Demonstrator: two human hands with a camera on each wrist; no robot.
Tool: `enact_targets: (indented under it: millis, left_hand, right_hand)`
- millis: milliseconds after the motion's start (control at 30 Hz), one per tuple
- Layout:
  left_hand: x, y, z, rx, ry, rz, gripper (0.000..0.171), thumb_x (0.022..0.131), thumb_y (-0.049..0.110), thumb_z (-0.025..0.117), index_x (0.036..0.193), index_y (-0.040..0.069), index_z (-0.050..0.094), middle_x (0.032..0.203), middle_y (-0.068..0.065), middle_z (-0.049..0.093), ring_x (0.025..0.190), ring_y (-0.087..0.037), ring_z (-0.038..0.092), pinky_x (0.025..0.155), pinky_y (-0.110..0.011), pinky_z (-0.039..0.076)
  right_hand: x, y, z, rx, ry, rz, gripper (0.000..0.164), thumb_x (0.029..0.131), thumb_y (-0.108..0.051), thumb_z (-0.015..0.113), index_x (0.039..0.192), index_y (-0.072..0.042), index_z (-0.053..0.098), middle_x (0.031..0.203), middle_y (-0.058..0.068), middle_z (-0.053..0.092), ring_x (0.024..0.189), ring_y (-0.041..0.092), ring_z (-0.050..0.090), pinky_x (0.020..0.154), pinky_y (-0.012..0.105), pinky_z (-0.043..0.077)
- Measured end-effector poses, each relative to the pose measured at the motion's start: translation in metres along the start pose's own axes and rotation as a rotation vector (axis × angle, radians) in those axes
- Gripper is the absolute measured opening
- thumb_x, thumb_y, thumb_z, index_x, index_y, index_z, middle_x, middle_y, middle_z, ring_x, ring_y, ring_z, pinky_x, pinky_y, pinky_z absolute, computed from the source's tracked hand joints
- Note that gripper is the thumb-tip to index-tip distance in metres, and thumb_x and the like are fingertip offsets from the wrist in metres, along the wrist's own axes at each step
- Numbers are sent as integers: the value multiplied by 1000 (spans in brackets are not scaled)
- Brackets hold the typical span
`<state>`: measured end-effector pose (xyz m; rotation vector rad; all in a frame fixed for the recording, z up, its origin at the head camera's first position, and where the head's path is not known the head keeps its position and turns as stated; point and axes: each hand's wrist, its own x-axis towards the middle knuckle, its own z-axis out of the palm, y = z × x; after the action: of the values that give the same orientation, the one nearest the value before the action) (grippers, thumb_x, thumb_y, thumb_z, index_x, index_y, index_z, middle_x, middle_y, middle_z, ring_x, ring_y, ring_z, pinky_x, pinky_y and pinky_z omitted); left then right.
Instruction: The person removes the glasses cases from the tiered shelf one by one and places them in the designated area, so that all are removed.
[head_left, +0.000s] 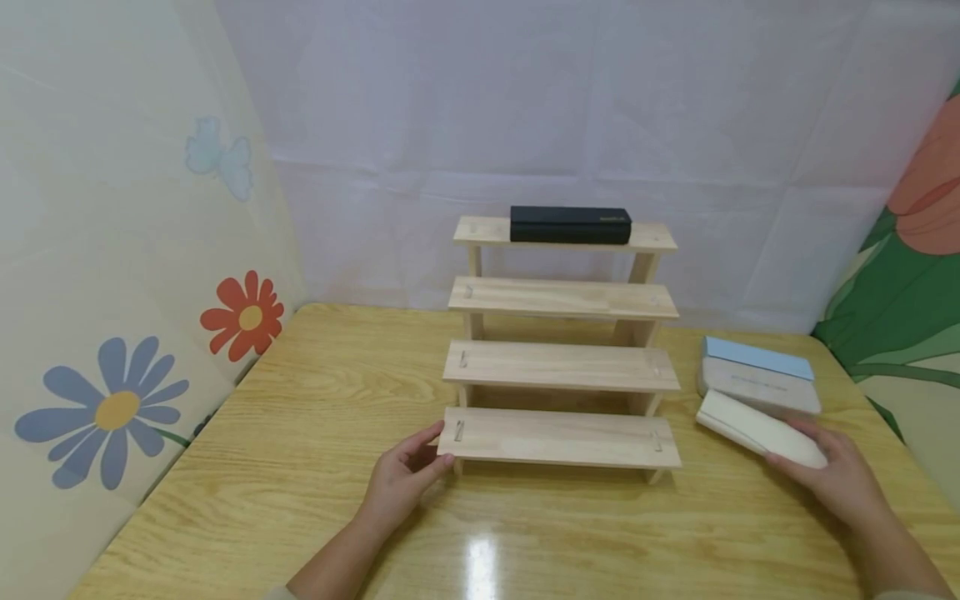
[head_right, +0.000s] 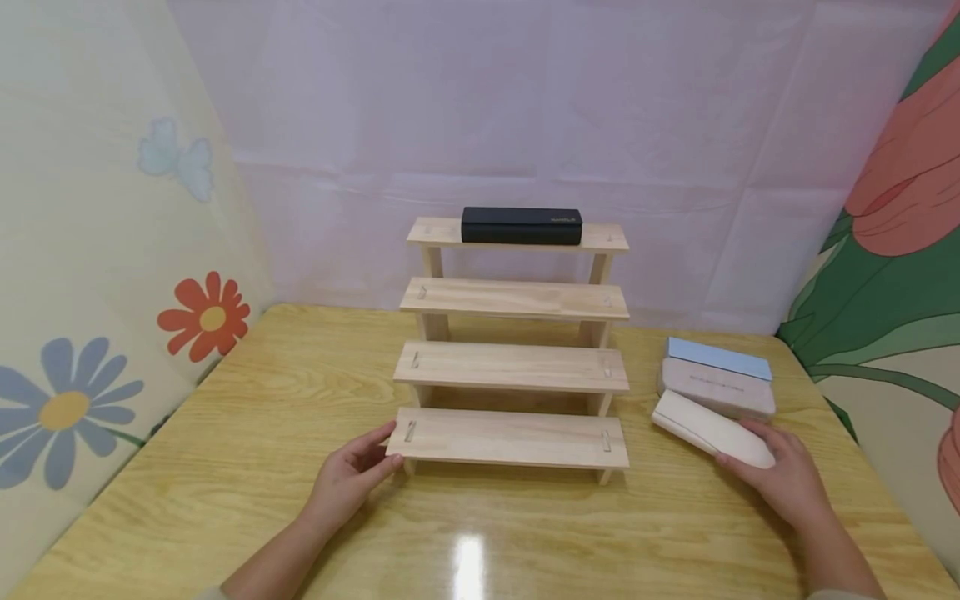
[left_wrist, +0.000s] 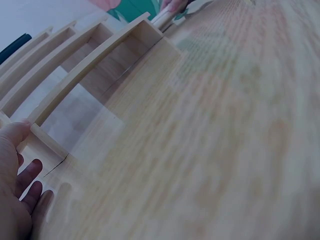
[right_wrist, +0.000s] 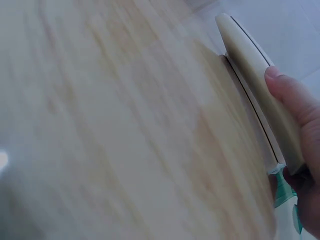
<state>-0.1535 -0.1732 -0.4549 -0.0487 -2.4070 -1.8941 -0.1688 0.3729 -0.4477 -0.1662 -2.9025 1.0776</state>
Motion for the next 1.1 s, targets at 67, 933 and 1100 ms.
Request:
enact_targets:
  millis: [67,933,1100]
  left_hand:
    - [0,0,0,4,5,5,48,84,6,75,130,2,61,113,-19,70,88,-5,65,75,-18,54]
    - [-1,4,1,-15,4,23,48,84,6,75,130,0,61,113,-21,70,88,-6,65,74,-19,54]
    - [-1,4,1,-11,5,20,48,84,6,75,130,1,61,113,-20,70,88,-6,65,73,-19,54]
  right_hand:
    - [0,1,0,-12,-5,1,84,91,-42,68,147,8,31,142,45,25,125,62,25,98,73,22]
    - [2,10,2,-115,-32,-40,86,89,-46,69,146,7,33,139,44,32,123,60,31,94,72,29]
    - [3,9,3,-131,-30,-47,86,89,-46,69,146,8,33,139,44,33,123,60,31,95,72,28]
